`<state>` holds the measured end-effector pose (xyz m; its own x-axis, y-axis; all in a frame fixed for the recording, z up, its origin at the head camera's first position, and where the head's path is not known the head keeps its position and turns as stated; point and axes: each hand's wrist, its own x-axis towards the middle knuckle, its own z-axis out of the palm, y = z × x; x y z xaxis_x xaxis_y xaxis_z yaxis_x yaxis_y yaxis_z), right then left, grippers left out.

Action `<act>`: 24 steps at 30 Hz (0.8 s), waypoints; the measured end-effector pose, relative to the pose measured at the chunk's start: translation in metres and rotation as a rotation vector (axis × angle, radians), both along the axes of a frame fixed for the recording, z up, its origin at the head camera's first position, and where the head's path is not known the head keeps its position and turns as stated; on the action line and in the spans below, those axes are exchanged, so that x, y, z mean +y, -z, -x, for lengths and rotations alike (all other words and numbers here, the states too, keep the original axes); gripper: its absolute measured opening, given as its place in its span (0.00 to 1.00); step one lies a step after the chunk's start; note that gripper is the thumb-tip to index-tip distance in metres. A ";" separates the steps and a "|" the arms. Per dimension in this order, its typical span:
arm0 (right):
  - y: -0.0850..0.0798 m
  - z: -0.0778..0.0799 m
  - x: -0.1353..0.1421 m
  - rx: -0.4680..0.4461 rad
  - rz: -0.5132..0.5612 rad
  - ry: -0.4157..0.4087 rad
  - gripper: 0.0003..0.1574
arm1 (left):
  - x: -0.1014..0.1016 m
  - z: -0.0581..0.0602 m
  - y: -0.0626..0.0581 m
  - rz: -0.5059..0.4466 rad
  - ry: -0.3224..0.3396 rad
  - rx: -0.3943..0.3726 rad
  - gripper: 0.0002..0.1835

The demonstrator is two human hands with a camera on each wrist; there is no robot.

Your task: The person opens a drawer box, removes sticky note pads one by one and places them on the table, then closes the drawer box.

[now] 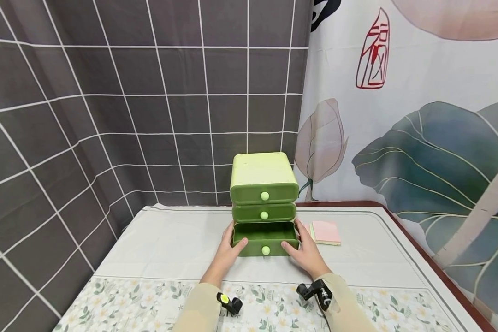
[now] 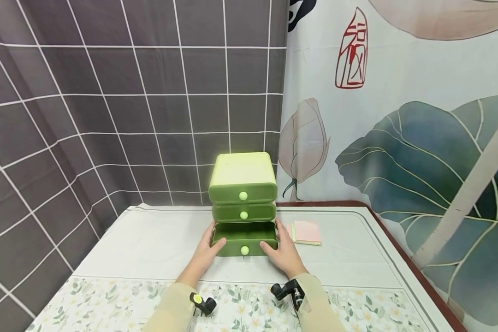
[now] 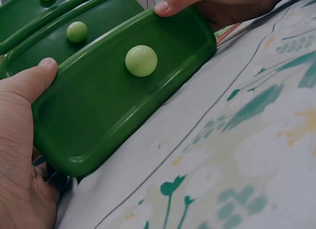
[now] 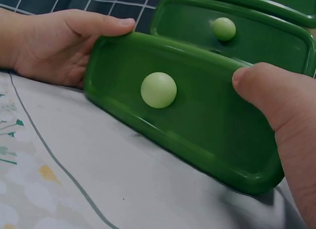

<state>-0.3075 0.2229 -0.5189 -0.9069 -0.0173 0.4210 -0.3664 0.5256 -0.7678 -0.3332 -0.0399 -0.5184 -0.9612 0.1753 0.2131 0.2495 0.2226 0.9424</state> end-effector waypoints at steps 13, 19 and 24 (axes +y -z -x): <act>0.001 0.001 -0.006 0.013 -0.168 0.083 0.51 | 0.008 0.001 0.001 0.074 -0.044 0.051 0.39; 0.006 0.001 -0.011 0.009 -0.244 0.124 0.50 | 0.010 0.001 0.003 0.099 -0.042 0.084 0.37; 0.003 0.001 -0.013 -0.015 -0.259 0.129 0.46 | 0.011 0.001 0.001 0.098 -0.031 0.079 0.35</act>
<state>-0.3081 0.2098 -0.5218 -0.9145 -0.0069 0.4044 -0.2738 0.7466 -0.6064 -0.3338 -0.0287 -0.5193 -0.9474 0.1696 0.2714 0.3136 0.3217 0.8934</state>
